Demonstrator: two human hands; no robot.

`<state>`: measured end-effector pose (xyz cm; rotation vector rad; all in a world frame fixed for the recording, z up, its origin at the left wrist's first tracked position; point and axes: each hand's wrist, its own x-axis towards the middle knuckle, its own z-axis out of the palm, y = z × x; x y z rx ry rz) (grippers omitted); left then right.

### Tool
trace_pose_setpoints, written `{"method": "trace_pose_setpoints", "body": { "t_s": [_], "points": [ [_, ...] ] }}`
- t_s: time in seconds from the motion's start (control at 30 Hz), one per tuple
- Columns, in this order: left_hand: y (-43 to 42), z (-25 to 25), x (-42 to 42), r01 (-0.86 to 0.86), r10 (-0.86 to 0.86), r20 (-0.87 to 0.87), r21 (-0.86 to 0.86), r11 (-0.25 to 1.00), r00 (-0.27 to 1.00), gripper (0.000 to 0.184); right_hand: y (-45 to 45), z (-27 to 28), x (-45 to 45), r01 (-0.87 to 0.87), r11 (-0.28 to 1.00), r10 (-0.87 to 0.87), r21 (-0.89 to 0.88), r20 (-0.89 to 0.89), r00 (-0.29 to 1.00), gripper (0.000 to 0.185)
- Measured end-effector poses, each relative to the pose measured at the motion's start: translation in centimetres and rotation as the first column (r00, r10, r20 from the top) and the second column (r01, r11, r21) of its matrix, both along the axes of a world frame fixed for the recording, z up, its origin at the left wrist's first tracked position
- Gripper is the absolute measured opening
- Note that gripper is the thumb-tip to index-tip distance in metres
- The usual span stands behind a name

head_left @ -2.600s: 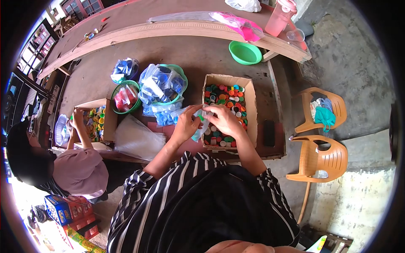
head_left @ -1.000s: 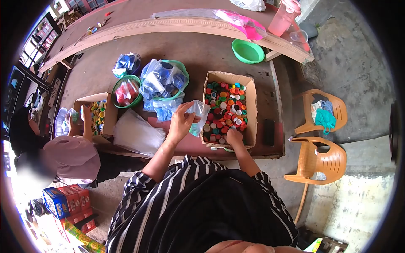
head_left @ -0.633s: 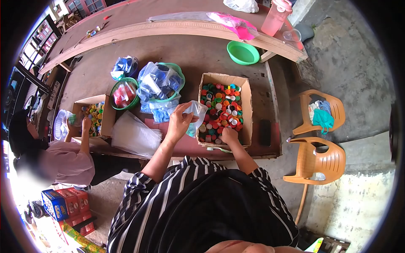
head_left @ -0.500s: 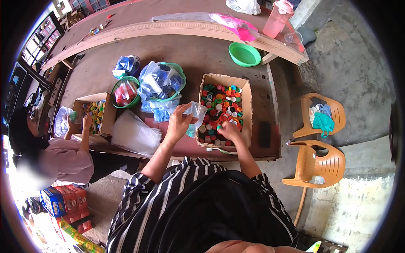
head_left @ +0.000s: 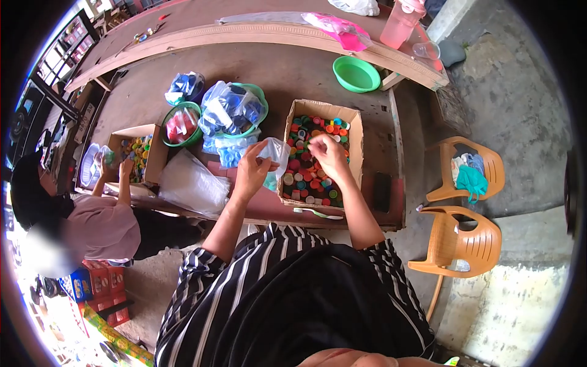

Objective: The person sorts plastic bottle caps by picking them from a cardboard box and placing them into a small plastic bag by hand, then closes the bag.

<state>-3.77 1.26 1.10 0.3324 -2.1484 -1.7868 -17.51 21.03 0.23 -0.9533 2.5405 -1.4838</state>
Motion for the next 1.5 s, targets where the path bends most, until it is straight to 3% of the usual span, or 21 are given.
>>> {"method": "trace_pose_setpoints", "body": {
  "t_s": [0.07,0.13,0.2,0.3,0.5,0.6,0.67,0.73,0.8,0.87,0.93,0.97,1.0,1.07,1.13,1.23,1.33,1.4,1.43,1.5],
  "points": [
    [-0.4,0.0,0.0,-0.031,0.031,0.025,-0.02,0.999,0.999,0.042,2.5,-4.9,-1.3,0.001,0.922,-0.056,0.387,0.132,0.99,0.027],
    [-0.5,-0.2,0.0,-0.051,0.051,-0.007,0.063,0.997,0.999,0.041,4.3,-7.2,-0.5,-0.062,0.57,-0.083,0.819,0.133,0.988,0.028],
    [-0.4,-0.7,-0.1,-0.074,0.079,-0.041,0.116,0.99,0.996,0.04,7.3,-12.4,-0.2,-0.137,0.413,0.023,0.9,0.14,0.99,0.025],
    [-0.1,-0.7,-0.2,-0.082,0.087,-0.04,0.124,0.989,0.995,0.04,8.3,-13.2,1.7,-0.147,0.326,-0.003,0.934,0.157,0.988,0.017],
    [0.5,-0.6,-0.9,-0.09,0.094,-0.032,0.115,0.989,0.995,0.04,8.6,-14.8,1.3,-0.142,0.35,0.023,0.926,0.142,0.99,0.019],
    [0.6,-0.4,-0.6,-0.076,0.077,-0.001,0.116,0.99,0.997,0.041,9.0,-16.0,0.7,-0.126,0.416,0.069,0.901,0.107,0.992,0.02],
    [0.5,-0.6,-0.3,-0.078,0.08,-0.009,0.103,0.992,0.997,0.041,9.3,-14.0,-0.6,-0.282,0.574,0.083,0.769,0.288,0.954,0.025],
    [0.5,-0.7,0.2,-0.08,0.081,-0.007,0.094,0.992,0.997,0.041,9.7,-13.3,-2.0,-0.388,0.734,0.134,0.558,0.441,0.887,0.028],
    [0.5,-0.5,0.3,-0.082,0.083,-0.007,0.089,0.993,0.997,0.042,9.0,-13.1,-2.9,-0.392,0.893,0.184,0.219,0.618,0.764,0.022],
    [0.5,-0.7,0.3,-0.084,0.085,-0.006,0.102,0.991,0.996,0.041,8.5,-11.5,-3.4,-0.348,0.935,0.234,0.066,0.621,0.748,0.017],
    [0.5,-0.7,0.2,-0.08,0.082,-0.014,0.095,0.992,0.997,0.041,6.4,-6.5,-2.1,-0.256,0.965,0.238,-0.061,0.62,0.748,0.016],
    [0.5,-0.6,0.2,-0.074,0.076,-0.021,0.082,0.994,0.997,0.04,5.4,-6.6,-2.5,-0.235,0.961,0.276,-0.149,0.611,0.742,0.014],
    [0.5,-0.5,0.2,-0.067,0.069,-0.028,0.069,0.995,0.997,0.039,4.1,-3.8,-1.5,-0.238,0.963,0.268,-0.128,0.342,0.9,0.012],
    [0.4,-0.2,0.2,-0.047,0.048,-0.02,0.041,0.998,0.999,0.041,1.0,0.0,0.6,-0.162,0.94,0.2,-0.301,0.1,0.975,0.012],
    [0.6,0.5,0.2,-0.023,0.024,-0.012,0.043,0.999,1.0,0.042,-1.8,3.4,2.8,-0.154,0.913,0.173,-0.377,0.019,0.985,0.015],
    [0.0,0.2,0.0,-0.013,0.013,-0.003,0.046,0.999,1.0,0.042,-4.2,3.3,3.0,-0.298,0.954,0.292,0.028,-0.305,0.907,0.021],
    [-0.9,0.5,0.0,-0.007,0.006,0.013,0.052,0.999,1.0,0.042,-5.7,2.4,3.3,-0.219,0.971,0.192,-0.098,-0.233,0.953,0.024],
    [-1.5,0.4,-0.1,-0.003,0.002,0.011,0.048,0.999,1.0,0.043,-5.7,2.0,3.2,-0.137,0.964,0.131,-0.229,-0.041,0.99,0.023],
    [-1.9,0.1,-0.3,0.003,-0.003,0.001,0.038,0.999,1.0,0.043,-5.5,1.2,2.9,-0.11,0.972,0.092,-0.209,-0.094,0.991,0.024],
    [-2.5,-0.1,-0.5,0.027,-0.026,-0.006,0.035,0.999,1.0,0.045,-4.8,-1.1,2.4,-0.083,0.983,0.086,-0.166,0.014,0.996,0.028]
  ]
}}
